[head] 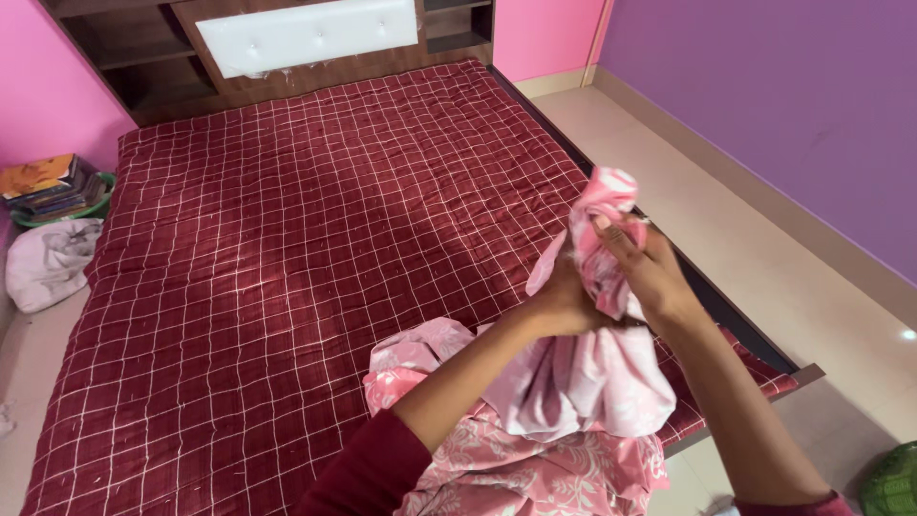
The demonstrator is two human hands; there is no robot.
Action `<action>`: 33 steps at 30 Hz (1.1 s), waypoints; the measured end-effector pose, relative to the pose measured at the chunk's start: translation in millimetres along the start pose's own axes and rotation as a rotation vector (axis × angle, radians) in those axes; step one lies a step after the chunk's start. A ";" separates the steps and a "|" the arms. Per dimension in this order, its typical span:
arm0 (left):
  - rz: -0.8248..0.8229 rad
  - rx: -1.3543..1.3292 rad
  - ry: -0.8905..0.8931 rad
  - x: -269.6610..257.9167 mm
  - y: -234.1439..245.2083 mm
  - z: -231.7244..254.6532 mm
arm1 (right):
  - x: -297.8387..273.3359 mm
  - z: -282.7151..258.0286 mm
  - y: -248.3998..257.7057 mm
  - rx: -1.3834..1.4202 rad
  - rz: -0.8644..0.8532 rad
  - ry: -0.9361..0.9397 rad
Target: The person unfolds a pink floral patterned sheet and spreads it over a bed with a red checkered sheet. They smooth the fabric by hand, tucking the edges under the mattress and adjusting the corners to ensure a neat fit.
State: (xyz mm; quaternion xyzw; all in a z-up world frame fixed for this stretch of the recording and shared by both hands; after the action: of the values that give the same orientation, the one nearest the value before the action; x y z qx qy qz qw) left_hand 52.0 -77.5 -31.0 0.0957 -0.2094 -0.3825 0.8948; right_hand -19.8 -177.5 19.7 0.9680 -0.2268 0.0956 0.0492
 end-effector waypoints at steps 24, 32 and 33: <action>0.007 -0.468 0.253 -83.4 315.0 -155.5 | 139.0 237.0 12.1 -1.296 -0.284 -0.023; 0.190 1.210 0.364 -161.6 445.0 -80.0 | 231.0 -17.8 -203.8 -0.277 -0.121 0.677; 0.248 1.340 0.343 -174.0 467.7 -78.1 | 214.0 -58.5 -243.5 -0.284 -0.125 0.812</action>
State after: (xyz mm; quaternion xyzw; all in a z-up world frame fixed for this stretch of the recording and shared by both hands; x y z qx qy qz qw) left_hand 280.6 371.7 1.8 0.6609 -0.2655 -0.0457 0.7005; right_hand 268.0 -44.1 108.6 0.8473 -0.1408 0.4333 0.2730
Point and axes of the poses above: each hand's wrist, its own x-axis towards the middle knuckle, its own y-axis out of the back of the hand, z = x × y, the point moved 8 cm from there along x, towards the middle knuckle, and after that the axes turned 3 degrees about y, right-handed, at the moved point
